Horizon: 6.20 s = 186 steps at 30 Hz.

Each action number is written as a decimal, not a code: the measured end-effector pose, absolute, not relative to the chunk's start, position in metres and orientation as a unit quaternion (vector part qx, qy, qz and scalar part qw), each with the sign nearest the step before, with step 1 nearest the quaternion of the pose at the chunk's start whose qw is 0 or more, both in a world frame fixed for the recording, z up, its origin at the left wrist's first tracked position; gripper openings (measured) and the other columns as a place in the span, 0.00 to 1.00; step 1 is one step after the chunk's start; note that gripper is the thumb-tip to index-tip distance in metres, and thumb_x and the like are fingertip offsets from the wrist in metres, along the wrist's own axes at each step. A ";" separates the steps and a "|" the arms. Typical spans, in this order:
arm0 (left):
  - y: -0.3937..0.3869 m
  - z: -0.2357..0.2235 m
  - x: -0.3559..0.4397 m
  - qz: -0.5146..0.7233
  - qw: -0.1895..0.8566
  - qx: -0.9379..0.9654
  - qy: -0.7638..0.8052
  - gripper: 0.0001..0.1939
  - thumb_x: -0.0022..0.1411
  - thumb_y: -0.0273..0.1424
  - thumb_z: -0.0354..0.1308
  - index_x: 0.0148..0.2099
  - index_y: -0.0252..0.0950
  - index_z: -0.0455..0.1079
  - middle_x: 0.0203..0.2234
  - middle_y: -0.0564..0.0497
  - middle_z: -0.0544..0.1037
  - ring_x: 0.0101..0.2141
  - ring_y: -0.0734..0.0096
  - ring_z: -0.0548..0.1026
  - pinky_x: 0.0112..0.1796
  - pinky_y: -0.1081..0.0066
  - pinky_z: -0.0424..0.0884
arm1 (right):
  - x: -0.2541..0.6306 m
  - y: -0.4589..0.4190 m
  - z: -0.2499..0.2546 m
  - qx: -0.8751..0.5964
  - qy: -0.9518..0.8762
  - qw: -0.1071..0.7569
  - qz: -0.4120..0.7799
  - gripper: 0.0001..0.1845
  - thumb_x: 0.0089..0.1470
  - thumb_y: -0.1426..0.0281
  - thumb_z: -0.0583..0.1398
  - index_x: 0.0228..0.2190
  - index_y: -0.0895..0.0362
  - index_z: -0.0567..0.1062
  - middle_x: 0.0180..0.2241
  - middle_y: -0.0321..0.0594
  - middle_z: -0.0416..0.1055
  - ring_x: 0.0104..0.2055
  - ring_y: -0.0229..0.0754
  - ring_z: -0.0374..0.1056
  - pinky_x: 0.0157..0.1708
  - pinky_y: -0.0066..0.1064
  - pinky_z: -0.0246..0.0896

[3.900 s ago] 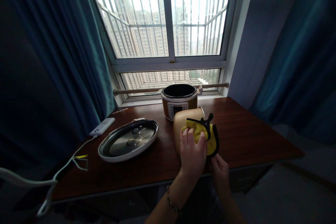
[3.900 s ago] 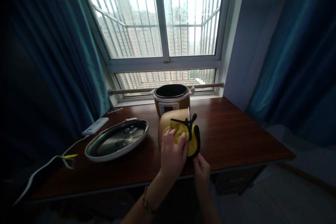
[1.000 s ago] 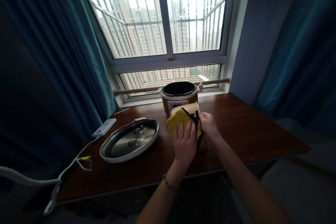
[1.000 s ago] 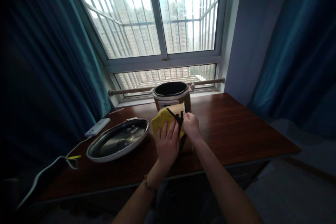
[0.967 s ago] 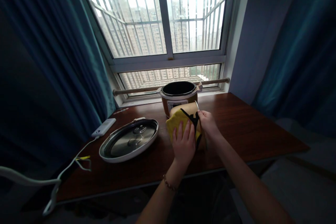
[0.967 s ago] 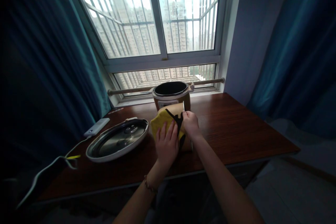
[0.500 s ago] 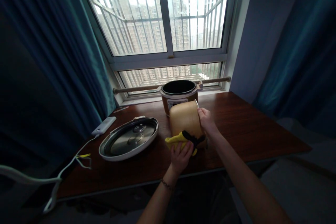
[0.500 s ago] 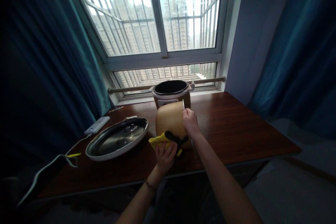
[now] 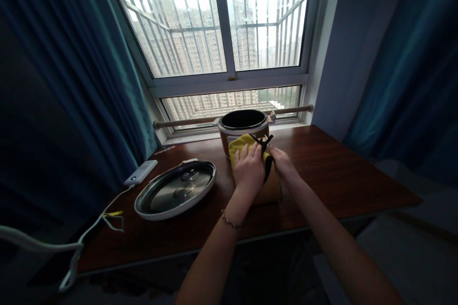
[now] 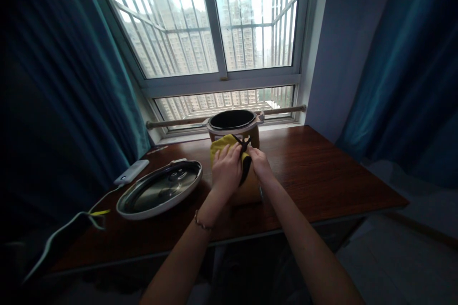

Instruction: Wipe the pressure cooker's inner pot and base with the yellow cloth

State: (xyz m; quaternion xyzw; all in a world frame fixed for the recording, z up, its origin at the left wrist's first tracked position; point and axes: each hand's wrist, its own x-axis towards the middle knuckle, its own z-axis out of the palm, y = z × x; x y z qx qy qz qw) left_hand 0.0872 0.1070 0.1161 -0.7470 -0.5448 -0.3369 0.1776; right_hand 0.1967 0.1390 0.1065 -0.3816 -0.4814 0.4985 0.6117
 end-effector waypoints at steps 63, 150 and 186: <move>0.022 0.018 0.087 -0.452 0.281 -0.681 -0.503 0.21 0.61 0.28 0.44 0.55 0.36 0.65 0.47 0.46 0.74 0.58 0.57 0.55 0.56 0.56 0.44 | 0.183 0.046 0.097 -0.260 -0.314 0.593 0.694 0.16 0.41 0.60 0.66 0.31 0.59 0.78 0.32 0.43 0.76 0.37 0.46 0.72 0.38 0.35 0.66; 0.038 0.029 0.080 -0.403 0.256 -0.727 -0.493 0.23 0.60 0.24 0.47 0.58 0.38 0.61 0.53 0.48 0.69 0.59 0.55 0.54 0.57 0.53 0.48 | 0.174 0.071 0.100 -0.317 -0.292 0.641 0.635 0.16 0.34 0.61 0.68 0.25 0.58 0.75 0.26 0.39 0.76 0.33 0.44 0.72 0.34 0.32 0.65; 0.042 0.022 0.032 -0.696 -0.233 -0.383 -0.561 0.22 0.62 0.40 0.47 0.56 0.37 0.62 0.53 0.44 0.67 0.53 0.64 0.64 0.53 0.65 0.59 | 0.174 0.034 0.044 -0.406 -0.486 0.613 0.472 0.18 0.51 0.57 0.58 0.23 0.59 0.73 0.20 0.34 0.66 0.24 0.34 0.58 0.23 0.25 0.51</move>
